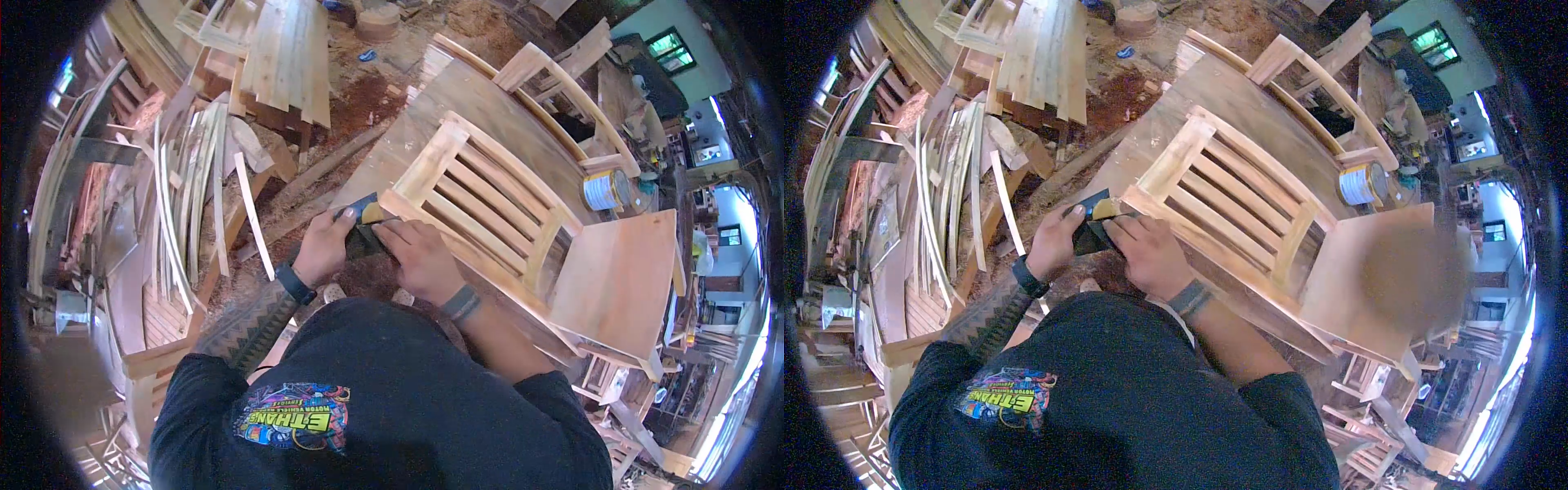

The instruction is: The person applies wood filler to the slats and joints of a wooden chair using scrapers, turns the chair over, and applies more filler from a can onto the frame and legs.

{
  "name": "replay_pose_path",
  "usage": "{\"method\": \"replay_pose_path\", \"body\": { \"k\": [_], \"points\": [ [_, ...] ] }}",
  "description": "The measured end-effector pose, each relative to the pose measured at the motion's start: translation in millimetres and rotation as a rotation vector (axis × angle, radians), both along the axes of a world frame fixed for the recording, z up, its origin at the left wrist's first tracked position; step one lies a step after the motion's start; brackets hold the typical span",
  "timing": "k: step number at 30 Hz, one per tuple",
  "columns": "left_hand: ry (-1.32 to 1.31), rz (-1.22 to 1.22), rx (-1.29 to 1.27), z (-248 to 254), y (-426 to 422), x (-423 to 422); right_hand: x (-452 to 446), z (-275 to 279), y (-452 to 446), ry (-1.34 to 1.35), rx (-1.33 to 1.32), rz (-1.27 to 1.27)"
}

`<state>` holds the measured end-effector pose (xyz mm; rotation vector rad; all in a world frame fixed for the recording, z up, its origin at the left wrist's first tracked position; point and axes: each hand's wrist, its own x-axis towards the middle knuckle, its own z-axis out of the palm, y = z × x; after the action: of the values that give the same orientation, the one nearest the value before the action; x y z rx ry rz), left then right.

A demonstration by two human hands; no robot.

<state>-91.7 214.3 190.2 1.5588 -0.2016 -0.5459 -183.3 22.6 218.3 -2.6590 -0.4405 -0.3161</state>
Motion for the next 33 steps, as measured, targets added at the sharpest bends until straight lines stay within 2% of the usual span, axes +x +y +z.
{"method": "replay_pose_path", "body": {
  "k": [3,5,7,10,11,12,14,17,20,21,24,25,26,28,29,31,32,33],
  "points": [
    [-0.025,-0.015,-0.016,-7.6,-3.3,-1.6,-5.3,-6.0,-6.3,0.044,-0.032,0.04],
    [0.051,0.02,-0.036,-9.4,-7.1,-2.7,-7.7,-14.8,-12.7,0.085,-0.054,0.06],
    [0.015,0.074,0.045,-15.2,-8.5,0.5,-10.1,-24.1,-20.5,0.143,-0.054,0.065],
    [-0.177,0.196,0.298,-20.8,-4.4,30.8,-2.9,-25.8,-49.1,0.321,-0.074,0.182],
    [-0.21,0.248,0.38,-14.7,-0.9,40.4,3.4,-28.5,-61.7,0.352,-0.04,0.149],
    [-0.266,0.288,0.312,-36.6,10.0,54.5,12.2,-32.5,-75.7,0.386,-0.008,0.121],
    [-0.403,0.384,0.473,-21.6,23.1,60.2,37.6,-37.4,-102.7,0.439,-0.007,0.098],
    [0.011,0.526,0.069,-46.6,46.5,60.0,84.7,-49.4,-132.4,0.509,-0.08,0.122],
    [0.166,0.565,-0.001,-34.0,54.6,33.0,129.9,-79.1,-149.5,0.59,-0.147,0.197],
    [0.176,0.504,0.051,-29.3,58.5,24.8,142.8,-88.7,-152.5,0.59,-0.177,0.219],
    [0.184,0.638,-0.085,-46.8,64.7,1.5,173.0,-105.3,-149.0,0.638,-0.278,0.307],
    [0.274,0.657,-0.19,-40.5,61.4,-5.2,179.8,-107.2,-147.5,0.669,-0.319,0.328],
    [0.258,0.674,-0.158,-44.4,63.5,-10.9,187.6,-106.2,-150.5,0.698,-0.363,0.341],
    [0.227,0.694,-0.101,-54.9,72.4,-19.3,203.2,-114.5,-179.6,0.695,-0.289,0.252],
    [0.273,0.724,-0.188,-54.1,73.1,-23.8,212.5,-116.9,-200.3,0.69,-0.254,0.205],
    [0.292,0.728,-0.179,-45.6,68.9,-26.0,225.4,-93.8,-232.8,0.566,-0.143,0.03],
    [0.303,0.734,-0.168,-44.9,69.8,-27.0,228.6,-76.7,-244.8,0.681,-0.028,-0.203],
    [0.251,0.704,-0.112,-53.7,72.0,-27.2,236.1,-90.2,-268.8,0.607,0.014,-0.323]
  ]
}}
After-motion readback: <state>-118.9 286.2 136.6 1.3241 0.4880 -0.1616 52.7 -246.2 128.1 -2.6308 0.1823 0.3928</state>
